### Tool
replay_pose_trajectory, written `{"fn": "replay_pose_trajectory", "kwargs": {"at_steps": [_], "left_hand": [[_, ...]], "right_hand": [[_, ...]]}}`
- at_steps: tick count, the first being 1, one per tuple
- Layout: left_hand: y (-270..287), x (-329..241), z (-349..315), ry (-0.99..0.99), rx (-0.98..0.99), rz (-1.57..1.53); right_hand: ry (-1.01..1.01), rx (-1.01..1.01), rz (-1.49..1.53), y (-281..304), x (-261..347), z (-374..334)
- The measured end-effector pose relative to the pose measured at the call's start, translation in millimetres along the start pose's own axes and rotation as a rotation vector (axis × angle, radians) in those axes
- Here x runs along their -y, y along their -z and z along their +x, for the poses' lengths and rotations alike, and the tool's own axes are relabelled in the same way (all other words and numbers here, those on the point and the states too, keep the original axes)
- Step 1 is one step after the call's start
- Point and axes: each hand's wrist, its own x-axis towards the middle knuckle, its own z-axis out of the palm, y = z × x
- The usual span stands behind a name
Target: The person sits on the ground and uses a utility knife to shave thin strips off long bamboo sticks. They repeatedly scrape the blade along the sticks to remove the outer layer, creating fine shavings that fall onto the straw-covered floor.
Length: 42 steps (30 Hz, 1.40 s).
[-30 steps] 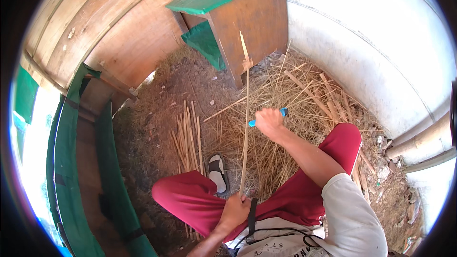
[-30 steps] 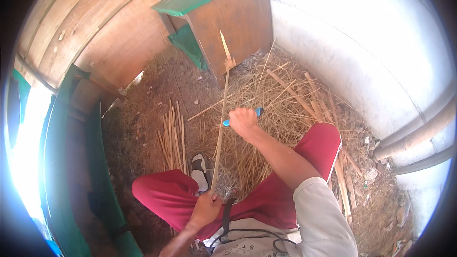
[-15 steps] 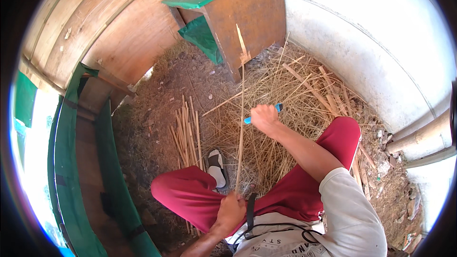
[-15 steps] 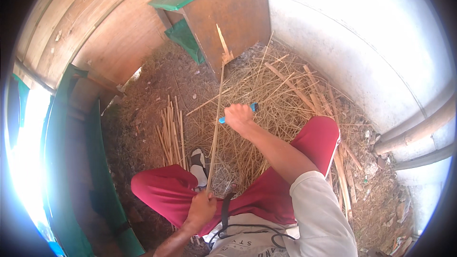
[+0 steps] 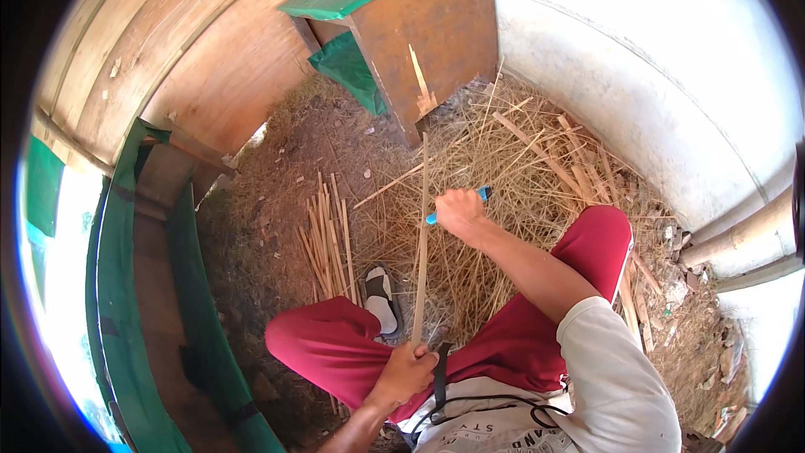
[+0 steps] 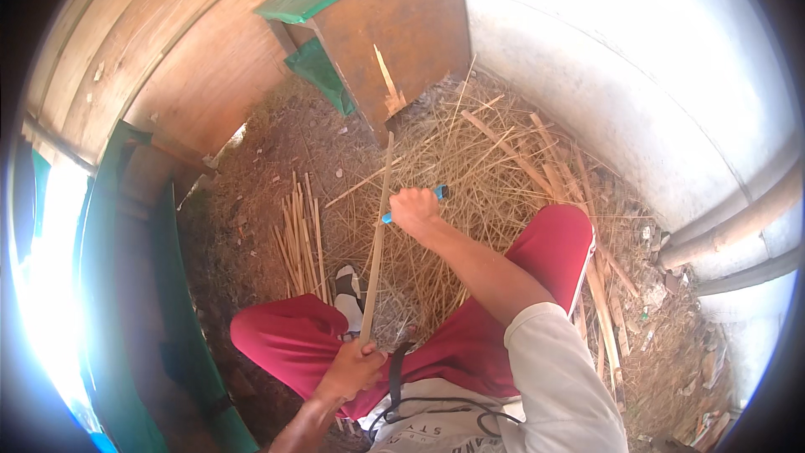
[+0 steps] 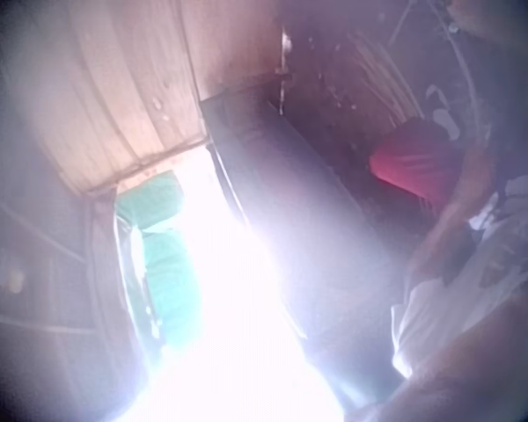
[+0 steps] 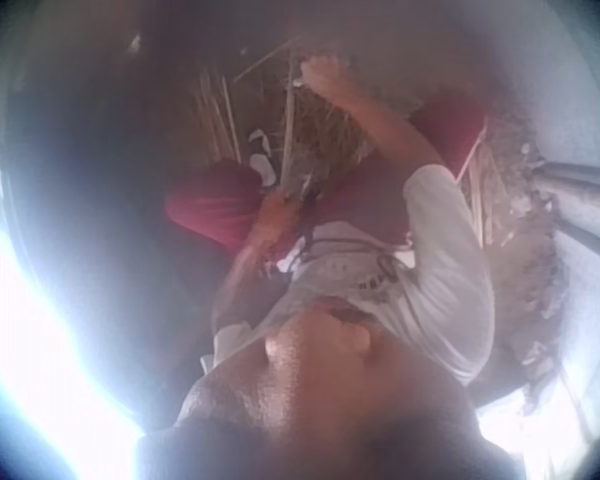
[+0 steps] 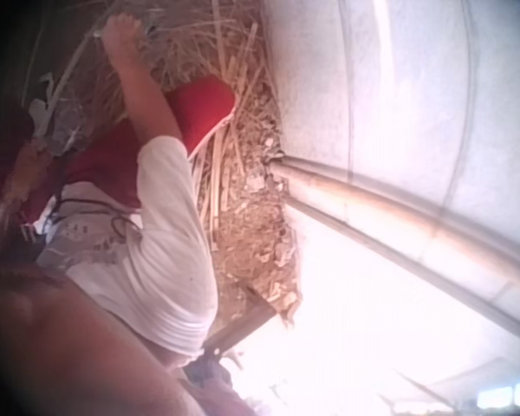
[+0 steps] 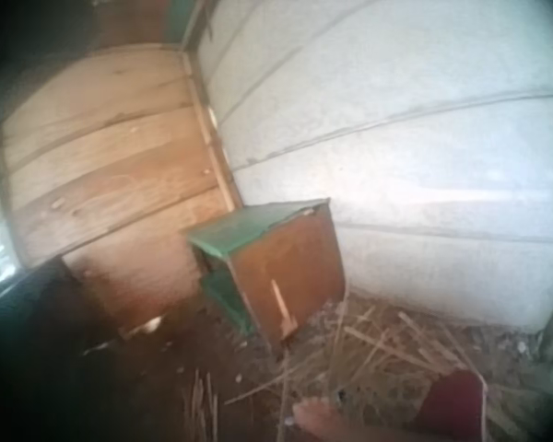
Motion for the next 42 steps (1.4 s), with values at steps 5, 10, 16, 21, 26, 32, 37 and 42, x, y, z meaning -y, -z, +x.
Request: {"fn": "replay_pose_trajectory", "kwargs": {"at_steps": [5,10,16,21,26,32,37,42], "left_hand": [[-1,10,-2,-0.059,-0.097,0.052],[0,33,-4,-0.548,-0.447,0.631],[43,-25,-28,0.111,0.11,-0.172],[71,-31,-34,0.114,0.128,0.012],[100,-45,-40,-0.139,-0.228,0.428],[139,-75,-54,-0.262,-0.248,0.425],[178,-98,-63,-0.3,-0.246,0.538],[191,-134,-69,-0.37,-0.194,0.679]], "right_hand": [[-0.027,0.083,-0.005,11,5,1],[0.031,-0.038,0.022,18,8,-1],[0.026,0.253,0.077,81,11,-12],[0.003,0.43,0.022,110,7,-19],[0.005,0.541,-0.008,124,-2,-15],[0.124,0.651,0.086,137,-10,-11],[0.179,0.84,0.2,137,-13,-9],[0.258,0.85,0.29,129,-17,-5]]}}
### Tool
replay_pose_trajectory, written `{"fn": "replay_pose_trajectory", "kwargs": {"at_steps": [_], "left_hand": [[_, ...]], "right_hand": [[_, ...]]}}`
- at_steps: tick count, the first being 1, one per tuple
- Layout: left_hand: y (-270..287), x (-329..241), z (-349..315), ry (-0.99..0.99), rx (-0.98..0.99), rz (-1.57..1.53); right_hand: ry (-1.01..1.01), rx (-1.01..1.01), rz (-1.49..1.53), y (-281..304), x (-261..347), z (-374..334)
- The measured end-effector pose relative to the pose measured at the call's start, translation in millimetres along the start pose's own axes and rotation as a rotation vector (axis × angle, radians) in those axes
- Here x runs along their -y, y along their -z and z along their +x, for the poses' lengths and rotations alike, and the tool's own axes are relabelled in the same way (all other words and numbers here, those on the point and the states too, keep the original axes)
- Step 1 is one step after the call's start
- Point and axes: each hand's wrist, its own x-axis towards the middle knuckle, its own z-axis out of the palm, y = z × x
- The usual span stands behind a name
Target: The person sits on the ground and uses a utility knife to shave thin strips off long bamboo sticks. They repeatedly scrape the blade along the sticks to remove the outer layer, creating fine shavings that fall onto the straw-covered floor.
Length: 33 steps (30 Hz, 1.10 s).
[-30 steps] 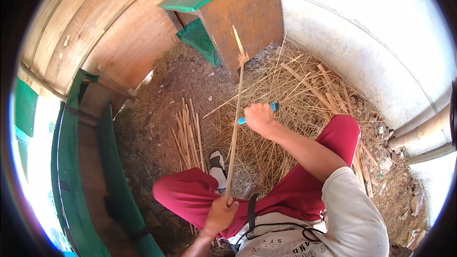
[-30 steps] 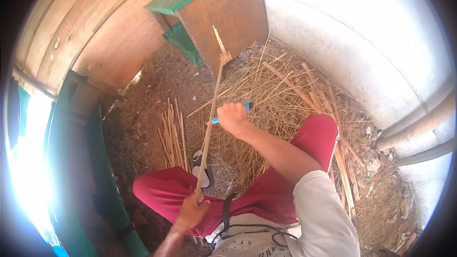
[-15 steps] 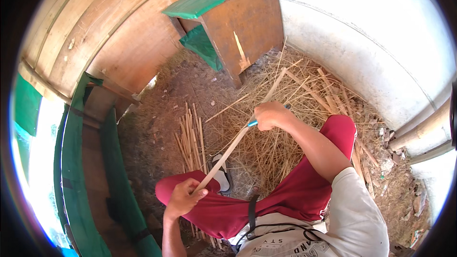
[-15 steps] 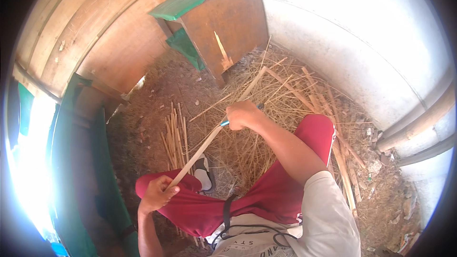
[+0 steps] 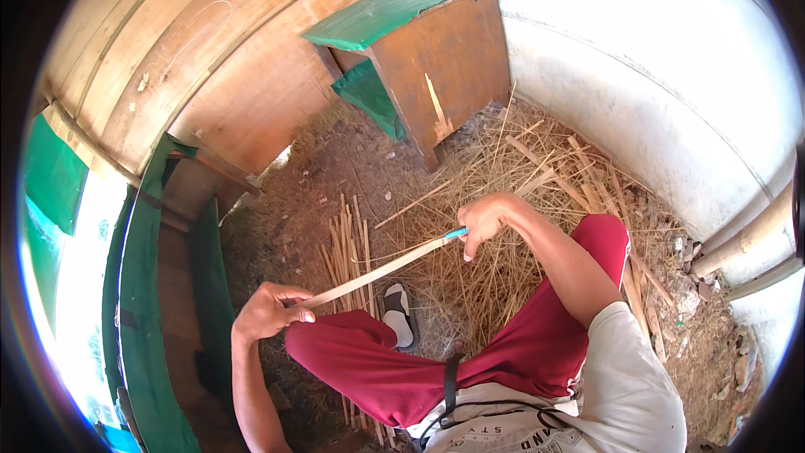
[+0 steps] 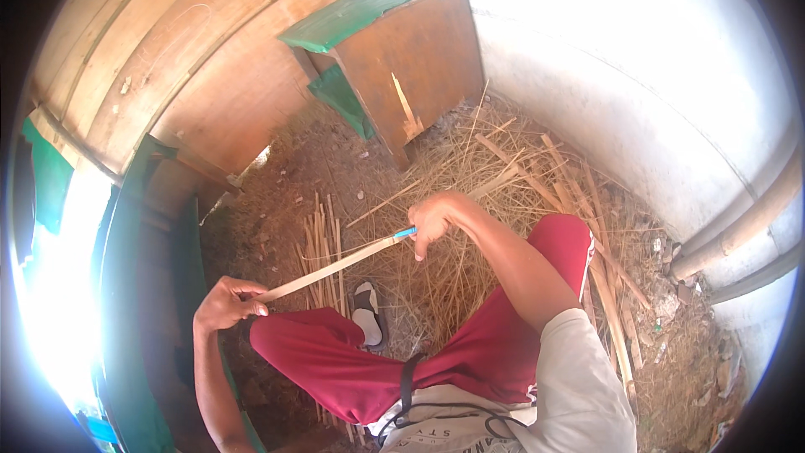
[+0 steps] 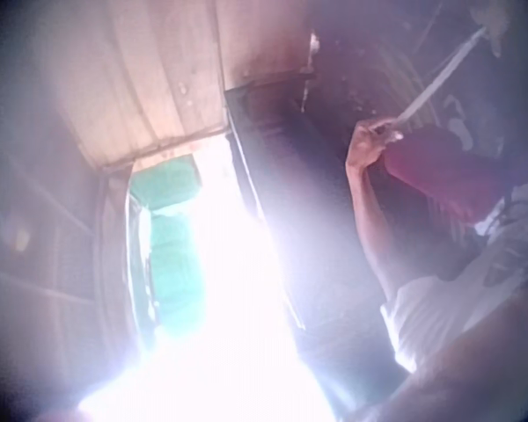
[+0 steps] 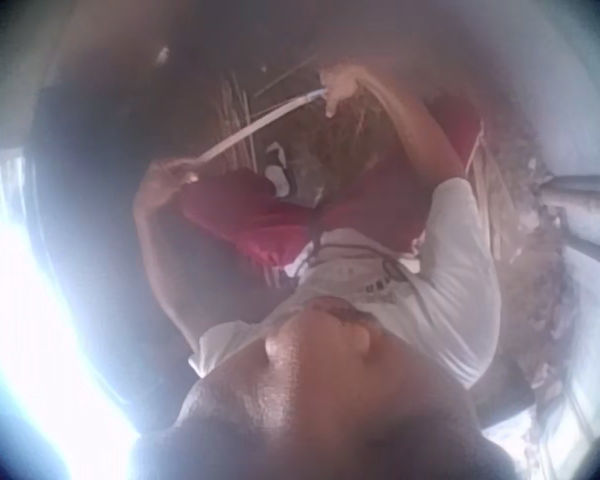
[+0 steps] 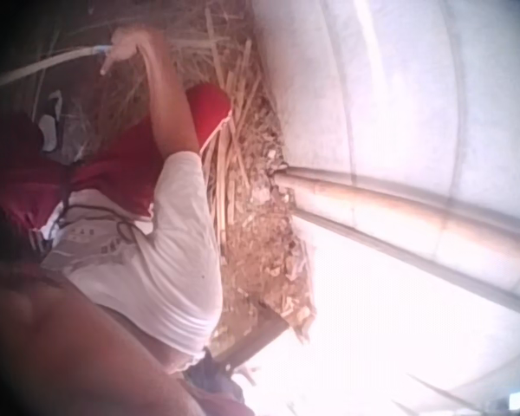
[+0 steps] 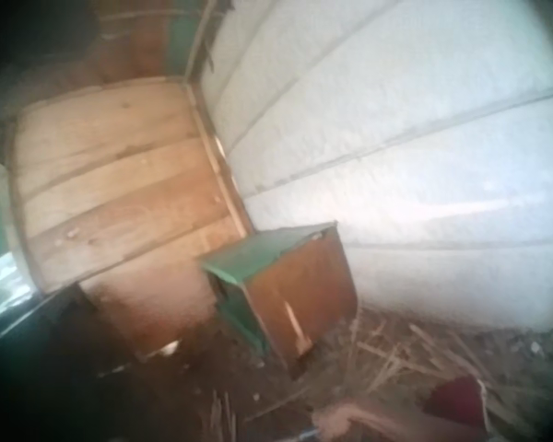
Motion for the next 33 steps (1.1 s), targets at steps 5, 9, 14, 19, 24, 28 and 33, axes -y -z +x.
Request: {"fn": "replay_pose_trajectory", "kwargs": {"at_steps": [5,9,14,19,24,28,33], "left_hand": [[31,-22,6,-0.054,0.048,0.197],[43,-58,13,-0.052,-0.035,0.46],[60,-79,15,-0.287,-0.29,0.72],[81,-104,23,-0.383,-0.377,1.014],[99,-123,38,-0.407,-0.352,0.952],[103,-134,50,-0.396,-0.343,0.956],[120,-128,50,-0.333,-0.351,0.91]], "right_hand": [[0.08,-0.004,0.114,-3,2,2],[0.073,0.057,0.263,-5,0,5],[0.153,0.073,0.525,-13,-3,19],[0.213,0.169,0.814,-18,13,21],[0.25,0.063,0.825,-22,16,22],[0.262,0.107,0.865,-20,16,14],[0.459,0.057,0.908,-26,26,12]]}}
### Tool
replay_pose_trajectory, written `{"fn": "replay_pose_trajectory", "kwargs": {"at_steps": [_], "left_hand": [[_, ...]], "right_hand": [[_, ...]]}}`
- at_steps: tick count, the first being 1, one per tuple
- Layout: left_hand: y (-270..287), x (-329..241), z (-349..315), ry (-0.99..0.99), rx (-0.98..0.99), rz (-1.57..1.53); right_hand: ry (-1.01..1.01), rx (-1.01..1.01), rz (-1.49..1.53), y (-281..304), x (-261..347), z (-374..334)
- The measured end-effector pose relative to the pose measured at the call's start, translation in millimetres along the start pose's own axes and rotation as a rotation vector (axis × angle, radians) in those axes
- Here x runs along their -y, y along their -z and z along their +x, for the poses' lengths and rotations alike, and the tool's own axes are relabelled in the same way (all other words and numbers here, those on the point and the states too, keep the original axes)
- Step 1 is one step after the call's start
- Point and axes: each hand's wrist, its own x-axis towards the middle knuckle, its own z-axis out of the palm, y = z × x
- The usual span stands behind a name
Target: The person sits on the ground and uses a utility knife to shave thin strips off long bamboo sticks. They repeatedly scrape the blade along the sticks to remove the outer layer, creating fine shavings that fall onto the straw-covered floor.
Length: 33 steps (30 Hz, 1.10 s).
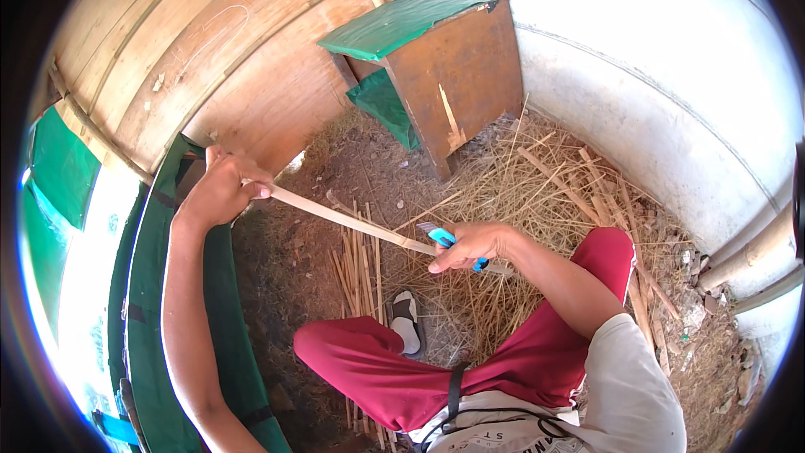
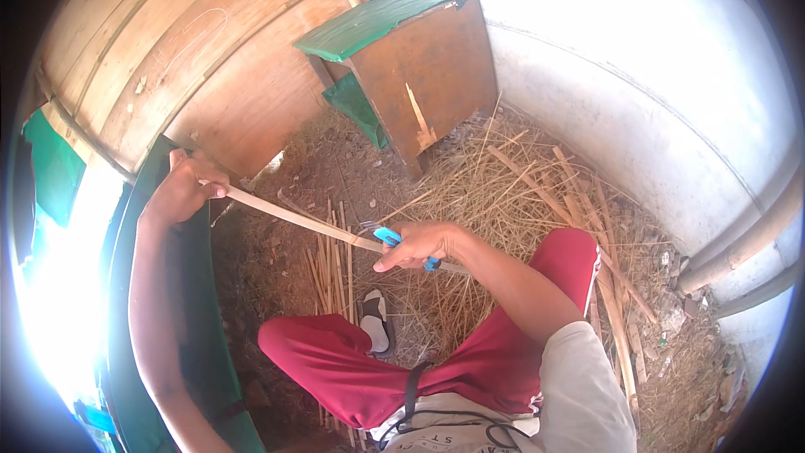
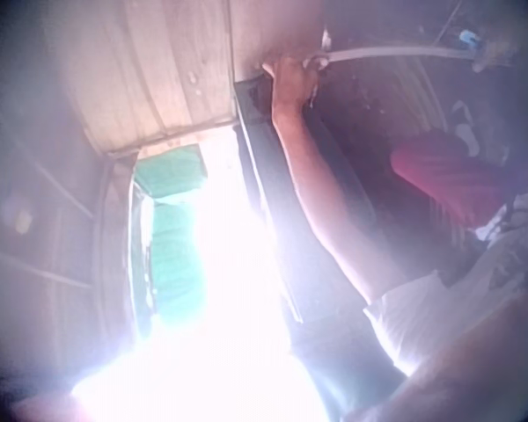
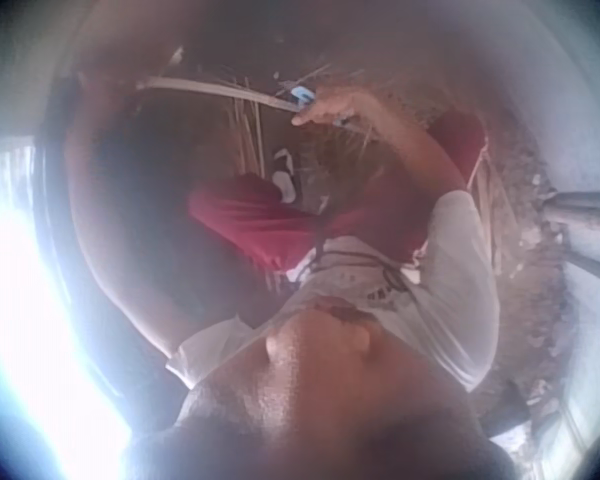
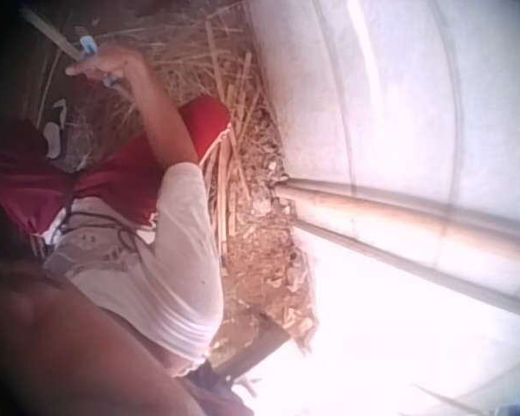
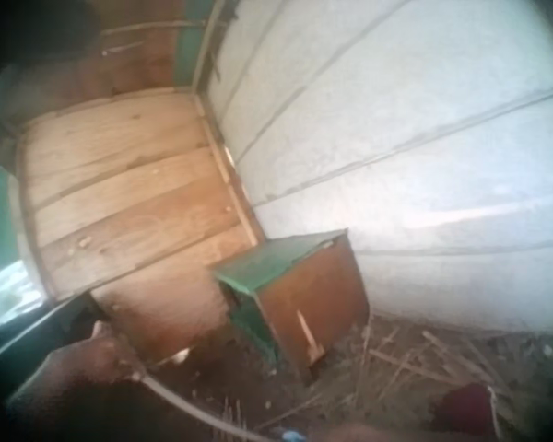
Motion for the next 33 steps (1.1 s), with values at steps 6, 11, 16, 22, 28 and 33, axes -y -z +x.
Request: {"fn": "replay_pose_trajectory", "kwargs": {"at_steps": [6,11,16,22,28,33], "left_hand": [[7,-19,-4,0.048,-0.047,0.044],[11,-6,2,0.103,0.02,0.13],[19,1,3,0.055,-0.039,0.216],[3,-37,40,-0.104,-0.101,0.268],[-10,-83,81,-0.176,-0.024,0.437],[-26,-100,101,-0.269,-0.052,0.451]], "right_hand": [[0.016,-0.102,-0.147,10,11,-16],[-0.107,-0.242,-0.409,-27,18,-29],[-0.225,-0.279,-0.732,-120,9,-93],[-0.465,-0.177,-0.671,-202,-102,-141],[-0.122,-0.779,-0.762,-246,-131,-156],[0.156,-1.366,-0.576,-233,-99,-186]]}}
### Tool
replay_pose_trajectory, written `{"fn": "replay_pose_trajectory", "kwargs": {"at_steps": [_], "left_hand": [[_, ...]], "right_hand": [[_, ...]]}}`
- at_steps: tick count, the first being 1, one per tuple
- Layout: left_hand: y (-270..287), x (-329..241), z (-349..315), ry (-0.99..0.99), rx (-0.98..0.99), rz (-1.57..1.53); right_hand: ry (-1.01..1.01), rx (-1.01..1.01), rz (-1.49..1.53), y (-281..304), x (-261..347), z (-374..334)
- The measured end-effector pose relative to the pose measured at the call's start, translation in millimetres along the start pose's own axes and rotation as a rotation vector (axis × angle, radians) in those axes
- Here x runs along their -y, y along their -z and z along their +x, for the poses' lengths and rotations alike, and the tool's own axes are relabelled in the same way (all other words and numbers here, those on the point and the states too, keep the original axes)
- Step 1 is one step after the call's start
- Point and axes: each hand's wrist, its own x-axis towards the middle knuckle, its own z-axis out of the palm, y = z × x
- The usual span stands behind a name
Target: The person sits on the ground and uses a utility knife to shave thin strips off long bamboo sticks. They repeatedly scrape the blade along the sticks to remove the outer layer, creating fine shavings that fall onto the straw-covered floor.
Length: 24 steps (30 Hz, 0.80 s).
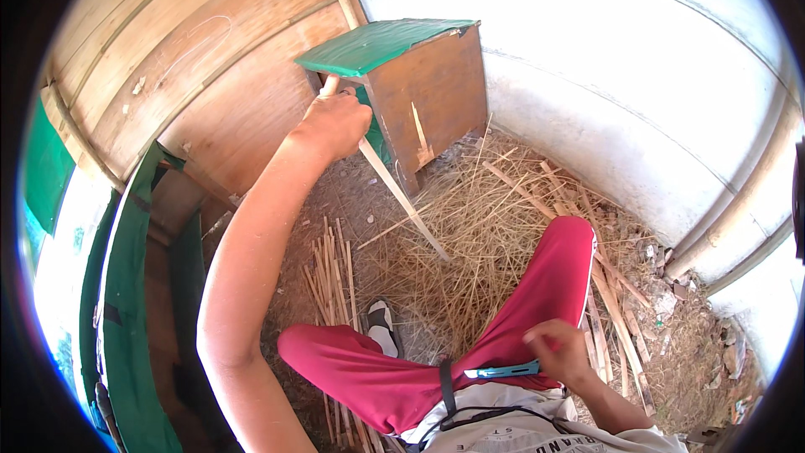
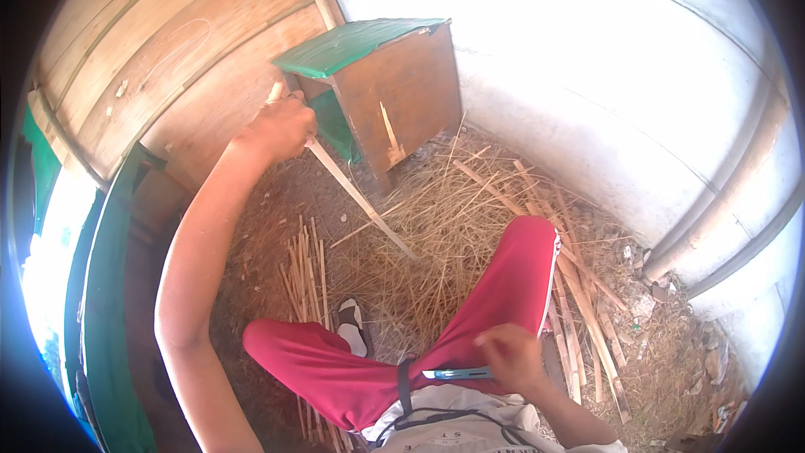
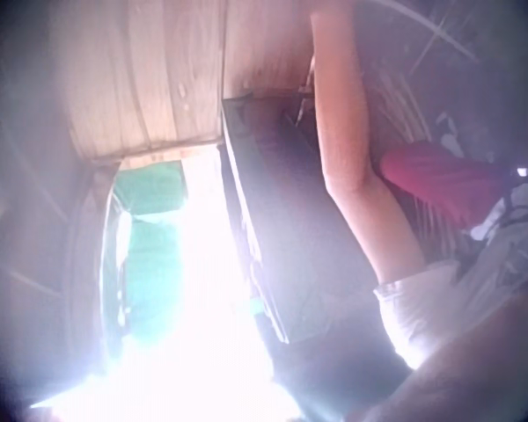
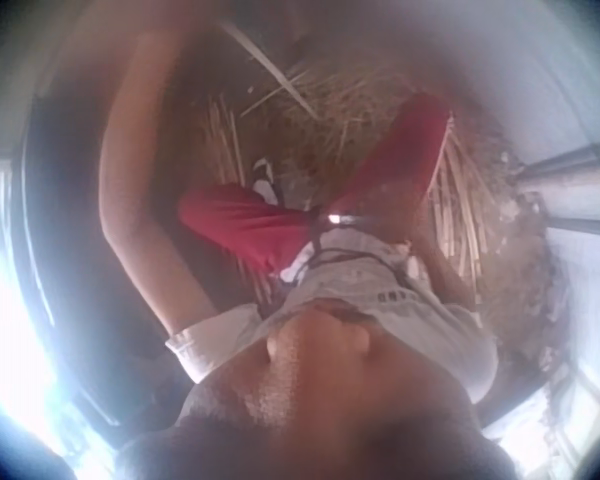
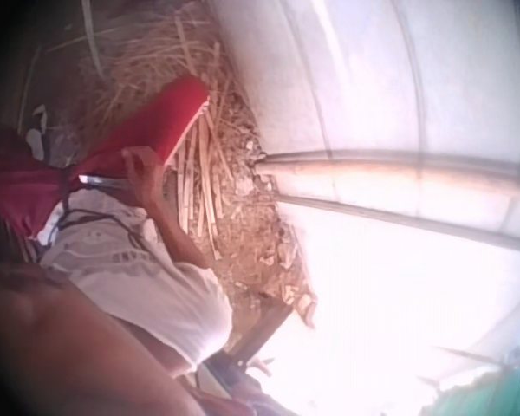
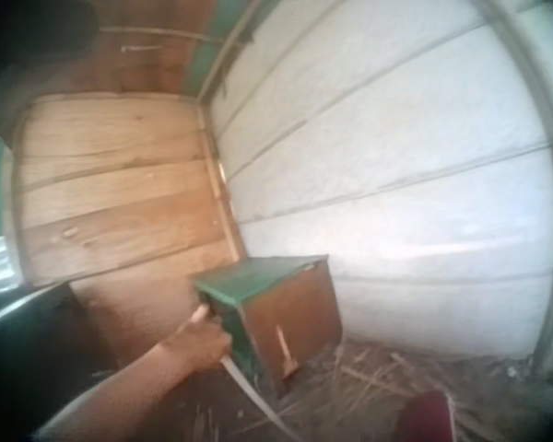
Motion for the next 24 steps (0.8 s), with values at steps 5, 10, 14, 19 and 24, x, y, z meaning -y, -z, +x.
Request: {"fn": "replay_pose_trajectory", "kwargs": {"at_steps": [5,10,14,19,24], "left_hand": [[-19,-8,9,0.0,-0.002,0.004],[-39,-16,27,-0.06,-0.045,0.007],[-55,-25,36,-0.063,-0.12,0.043],[-62,-33,39,-0.061,-0.177,0.092],[-59,-41,59,-0.065,-0.251,0.088]], "right_hand": [[-0.432,-0.728,-0.213,22,-113,-13],[-1.227,0.313,-0.649,2,-381,-194],[-1.258,0.307,-0.608,-33,-403,-266],[-1.125,0.192,-0.65,-48,-380,-264],[-1.128,0.369,-0.635,-41,-353,-246]]}}
